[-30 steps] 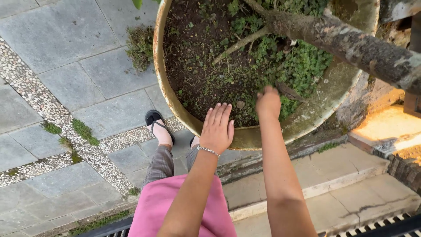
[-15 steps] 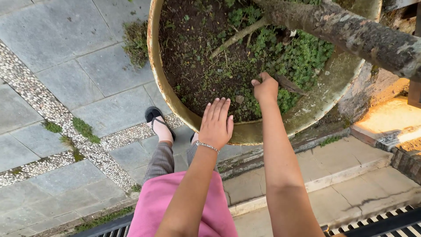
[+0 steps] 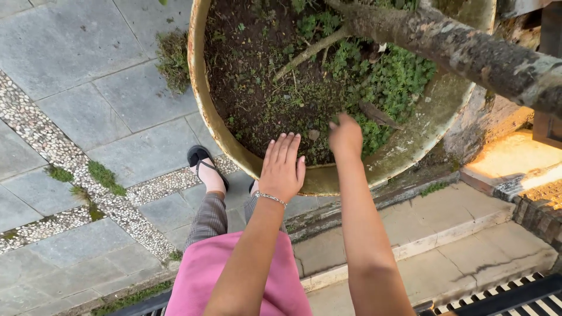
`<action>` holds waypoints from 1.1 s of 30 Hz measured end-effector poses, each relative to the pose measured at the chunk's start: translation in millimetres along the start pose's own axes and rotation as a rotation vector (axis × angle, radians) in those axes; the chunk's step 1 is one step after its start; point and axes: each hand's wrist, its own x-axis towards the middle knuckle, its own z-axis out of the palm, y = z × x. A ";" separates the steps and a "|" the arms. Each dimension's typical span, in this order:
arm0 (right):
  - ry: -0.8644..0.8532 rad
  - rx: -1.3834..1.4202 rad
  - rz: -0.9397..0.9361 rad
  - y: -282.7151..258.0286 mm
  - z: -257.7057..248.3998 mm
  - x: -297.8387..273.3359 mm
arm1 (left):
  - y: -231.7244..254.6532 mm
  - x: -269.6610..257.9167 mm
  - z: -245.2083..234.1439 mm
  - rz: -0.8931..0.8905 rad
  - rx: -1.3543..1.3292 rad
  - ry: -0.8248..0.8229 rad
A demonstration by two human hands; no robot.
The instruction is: The recorder is removing weeds from a large plant pot containing a tree.
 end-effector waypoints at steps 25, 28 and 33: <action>-0.022 0.150 0.153 48.1 13.7 -6.9 | 4.9 2.1 -7.1 -0.008 0.007 -0.038; -0.032 0.128 0.188 34.7 8.4 -12.6 | 3.6 3.8 -7.7 0.000 0.019 -0.049; 0.056 0.128 0.179 -35.5 -17.9 -14.5 | 3.7 3.3 -7.9 0.004 0.007 -0.043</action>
